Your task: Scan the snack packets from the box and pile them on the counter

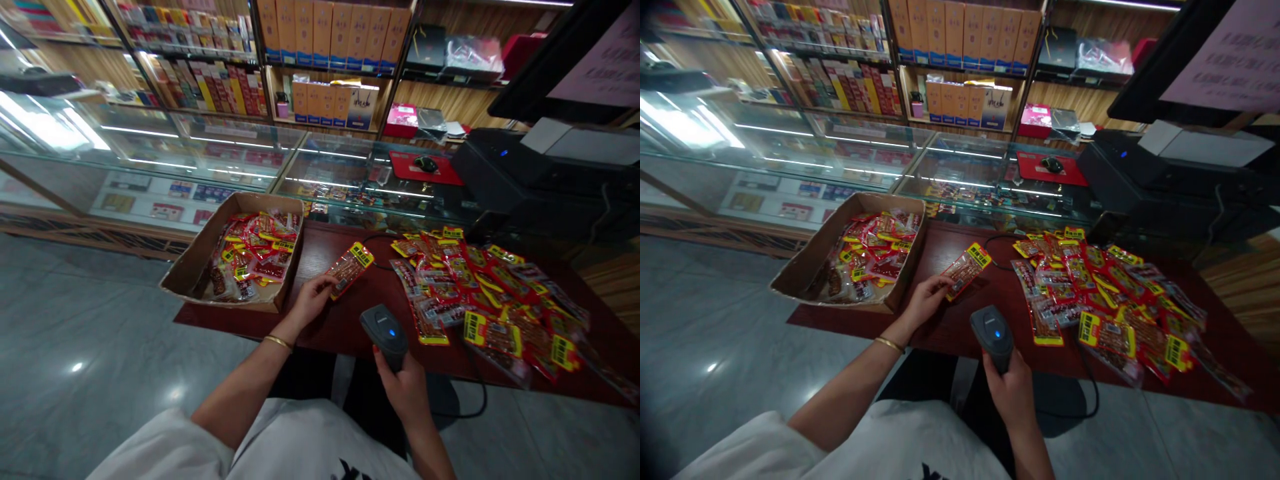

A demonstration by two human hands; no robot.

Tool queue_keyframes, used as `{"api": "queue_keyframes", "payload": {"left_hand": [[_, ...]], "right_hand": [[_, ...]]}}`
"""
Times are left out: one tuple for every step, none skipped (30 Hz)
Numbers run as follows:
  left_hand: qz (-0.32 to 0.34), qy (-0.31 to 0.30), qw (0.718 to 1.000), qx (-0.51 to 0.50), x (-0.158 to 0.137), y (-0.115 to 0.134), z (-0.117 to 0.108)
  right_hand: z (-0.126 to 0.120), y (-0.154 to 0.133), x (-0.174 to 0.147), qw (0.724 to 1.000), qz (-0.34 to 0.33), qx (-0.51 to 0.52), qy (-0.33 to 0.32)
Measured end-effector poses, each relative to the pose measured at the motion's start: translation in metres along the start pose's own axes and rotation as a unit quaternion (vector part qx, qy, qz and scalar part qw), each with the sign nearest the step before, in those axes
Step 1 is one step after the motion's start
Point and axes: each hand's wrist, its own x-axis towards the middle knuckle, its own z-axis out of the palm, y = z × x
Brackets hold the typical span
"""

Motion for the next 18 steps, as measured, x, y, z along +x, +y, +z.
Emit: {"api": "queue_keyframes", "payload": {"left_hand": [[-0.001, -0.004, 1.0, 0.004, 0.0, 0.001, -0.001], [-0.003, -0.005, 1.0, 0.006, 0.0, 0.003, -0.002], [-0.007, -0.005, 1.0, 0.006, 0.0, 0.005, -0.002], [-0.012, -0.005, 1.0, 0.006, 0.0, 0.007, -0.002], [-0.015, -0.005, 1.0, 0.008, -0.001, 0.01, -0.001], [-0.015, -0.006, 1.0, 0.01, -0.001, 0.012, 0.0], [-0.012, -0.008, 1.0, 0.012, -0.002, 0.013, 0.0], [-0.008, -0.01, 1.0, 0.012, -0.003, 0.015, 0.0], [-0.005, -0.012, 1.0, 0.008, -0.004, 0.016, 0.001], [-0.005, -0.013, 1.0, -0.002, -0.004, 0.017, 0.001], [-0.008, -0.015, 1.0, -0.017, -0.005, 0.018, 0.0], [-0.013, -0.019, 0.999, -0.034, -0.005, 0.018, 0.0], [-0.017, -0.025, 0.998, -0.048, -0.005, 0.018, 0.0], [-0.02, -0.03, 0.998, -0.059, -0.004, 0.018, 0.0], [-0.021, -0.036, 0.997, -0.066, -0.004, 0.017, 0.0], [-0.024, -0.042, 0.996, -0.071, -0.003, 0.015, 0.0], [-0.028, -0.045, 0.996, -0.076, -0.003, 0.014, 0.0], [-0.033, -0.047, 0.995, -0.084, -0.003, 0.011, 0.0]], "right_hand": [[0.0, 0.0, -0.001, 1.0, 0.002, 0.001, -0.002], [0.0, 0.0, -0.001, 1.0, 0.003, 0.002, -0.004], [0.0, 0.0, 0.0, 1.0, 0.004, 0.003, -0.007], [0.0, -0.001, 0.0, 1.0, 0.004, 0.005, -0.01], [0.001, -0.002, 0.001, 1.0, 0.003, 0.007, -0.013], [0.001, -0.003, 0.002, 1.0, 0.002, 0.008, -0.016], [0.0, -0.005, 0.003, 1.0, 0.001, 0.008, -0.019], [0.0, -0.007, 0.004, 1.0, 0.0, 0.008, -0.022], [0.0, -0.009, 0.005, 1.0, 0.0, 0.008, -0.025], [-0.001, -0.01, 0.005, 1.0, -0.002, 0.008, -0.028], [-0.002, -0.012, 0.005, 0.999, -0.003, 0.009, -0.032], [-0.003, -0.014, 0.005, 0.999, -0.005, 0.01, -0.036], [-0.003, -0.015, 0.005, 0.999, -0.006, 0.011, -0.04], [-0.004, -0.016, 0.004, 0.999, -0.006, 0.012, -0.043], [-0.005, -0.017, 0.003, 0.999, -0.006, 0.012, -0.045], [-0.005, -0.018, 0.003, 0.999, -0.005, 0.012, -0.046], [-0.006, -0.018, 0.002, 0.999, -0.003, 0.012, -0.046], [-0.006, -0.018, 0.002, 0.999, -0.001, 0.012, -0.047]]}}
